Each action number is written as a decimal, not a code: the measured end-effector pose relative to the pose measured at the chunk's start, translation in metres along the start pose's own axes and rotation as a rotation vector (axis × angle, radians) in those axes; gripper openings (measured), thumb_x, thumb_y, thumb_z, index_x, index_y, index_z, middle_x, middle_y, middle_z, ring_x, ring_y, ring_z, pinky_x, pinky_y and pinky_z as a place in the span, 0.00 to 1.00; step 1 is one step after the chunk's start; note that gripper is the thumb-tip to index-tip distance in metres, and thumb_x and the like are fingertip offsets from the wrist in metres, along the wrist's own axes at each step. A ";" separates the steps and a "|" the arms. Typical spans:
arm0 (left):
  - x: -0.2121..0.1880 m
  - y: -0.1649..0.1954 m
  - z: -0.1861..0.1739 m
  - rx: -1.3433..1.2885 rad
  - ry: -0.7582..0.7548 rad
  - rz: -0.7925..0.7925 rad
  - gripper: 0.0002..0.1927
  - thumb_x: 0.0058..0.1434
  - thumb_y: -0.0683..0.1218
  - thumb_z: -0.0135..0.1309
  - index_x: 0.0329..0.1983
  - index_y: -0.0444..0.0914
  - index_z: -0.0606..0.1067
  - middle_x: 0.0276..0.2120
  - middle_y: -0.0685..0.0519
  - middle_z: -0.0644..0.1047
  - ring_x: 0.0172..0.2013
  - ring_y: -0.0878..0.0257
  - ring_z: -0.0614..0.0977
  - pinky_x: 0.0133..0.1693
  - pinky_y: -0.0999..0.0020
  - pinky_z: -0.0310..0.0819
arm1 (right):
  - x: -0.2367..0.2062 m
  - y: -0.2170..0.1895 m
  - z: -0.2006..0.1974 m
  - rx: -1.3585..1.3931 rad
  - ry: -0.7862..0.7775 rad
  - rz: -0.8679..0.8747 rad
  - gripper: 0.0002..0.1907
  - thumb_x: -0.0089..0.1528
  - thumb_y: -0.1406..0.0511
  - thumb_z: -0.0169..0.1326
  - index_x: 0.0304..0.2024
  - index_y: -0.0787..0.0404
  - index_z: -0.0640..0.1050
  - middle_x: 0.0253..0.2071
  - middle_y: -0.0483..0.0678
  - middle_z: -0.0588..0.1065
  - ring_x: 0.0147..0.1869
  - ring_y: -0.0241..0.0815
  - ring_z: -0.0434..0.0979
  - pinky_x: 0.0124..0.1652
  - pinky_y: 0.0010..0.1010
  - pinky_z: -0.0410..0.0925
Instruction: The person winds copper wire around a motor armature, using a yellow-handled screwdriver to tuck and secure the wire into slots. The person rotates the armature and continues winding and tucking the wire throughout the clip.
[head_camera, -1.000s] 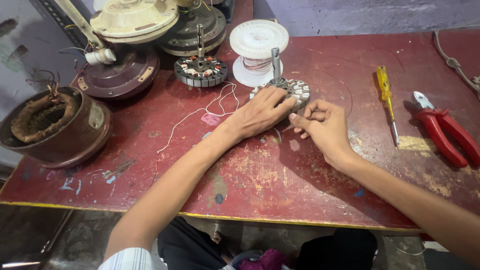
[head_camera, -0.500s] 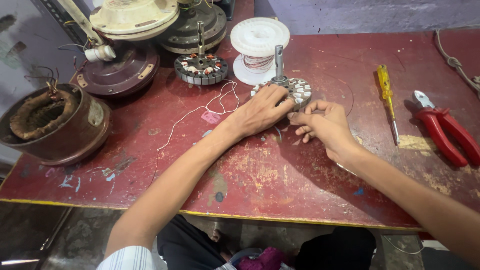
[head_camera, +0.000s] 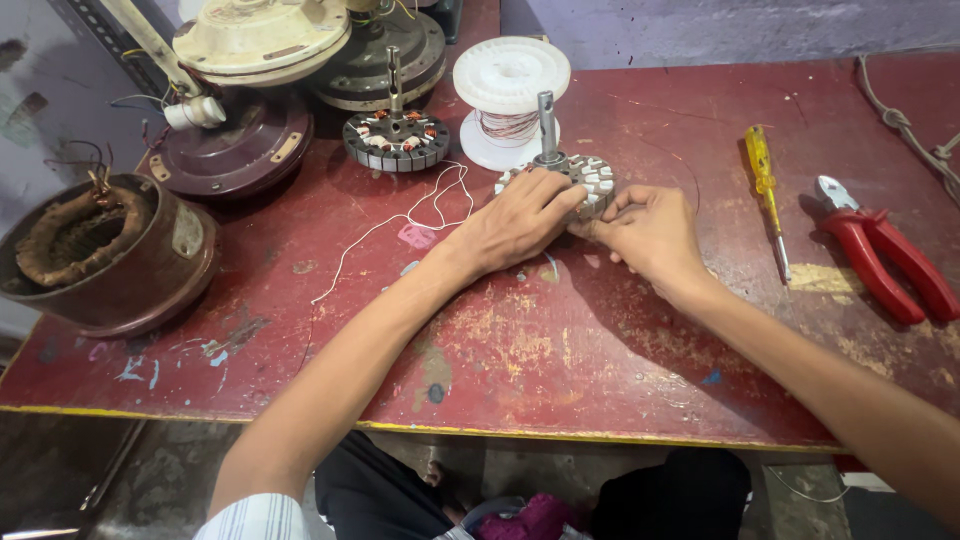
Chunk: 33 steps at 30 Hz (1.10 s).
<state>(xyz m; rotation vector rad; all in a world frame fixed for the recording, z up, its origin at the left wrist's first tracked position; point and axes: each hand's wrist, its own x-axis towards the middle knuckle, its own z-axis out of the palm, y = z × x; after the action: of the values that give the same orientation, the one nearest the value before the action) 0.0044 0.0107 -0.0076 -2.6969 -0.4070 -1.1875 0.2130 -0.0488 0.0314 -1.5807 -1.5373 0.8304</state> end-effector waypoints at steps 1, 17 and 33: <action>0.001 0.000 0.000 0.017 -0.016 0.006 0.26 0.61 0.38 0.57 0.63 0.37 0.65 0.49 0.46 0.70 0.49 0.49 0.74 0.52 0.55 0.70 | 0.000 0.002 -0.001 0.025 0.008 -0.015 0.11 0.56 0.68 0.67 0.28 0.63 0.75 0.22 0.48 0.77 0.21 0.31 0.71 0.19 0.21 0.60; 0.003 0.003 -0.002 0.002 -0.009 -0.009 0.27 0.51 0.36 0.56 0.56 0.33 0.66 0.46 0.44 0.69 0.48 0.47 0.73 0.51 0.56 0.69 | 0.021 0.023 0.003 0.204 -0.021 -0.055 0.07 0.55 0.72 0.63 0.32 0.63 0.77 0.27 0.44 0.79 0.28 0.28 0.74 0.27 0.21 0.66; -0.005 -0.006 0.005 0.010 0.008 0.079 0.32 0.54 0.34 0.57 0.64 0.38 0.67 0.50 0.43 0.71 0.51 0.47 0.74 0.55 0.53 0.71 | -0.002 0.010 0.011 -0.105 0.161 -0.208 0.14 0.58 0.66 0.66 0.23 0.65 0.76 0.17 0.41 0.73 0.21 0.26 0.66 0.22 0.23 0.58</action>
<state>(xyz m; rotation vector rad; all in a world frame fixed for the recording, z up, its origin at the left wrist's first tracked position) 0.0026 0.0164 -0.0145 -2.6722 -0.3022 -1.1710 0.2088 -0.0498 0.0171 -1.4907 -1.6168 0.5029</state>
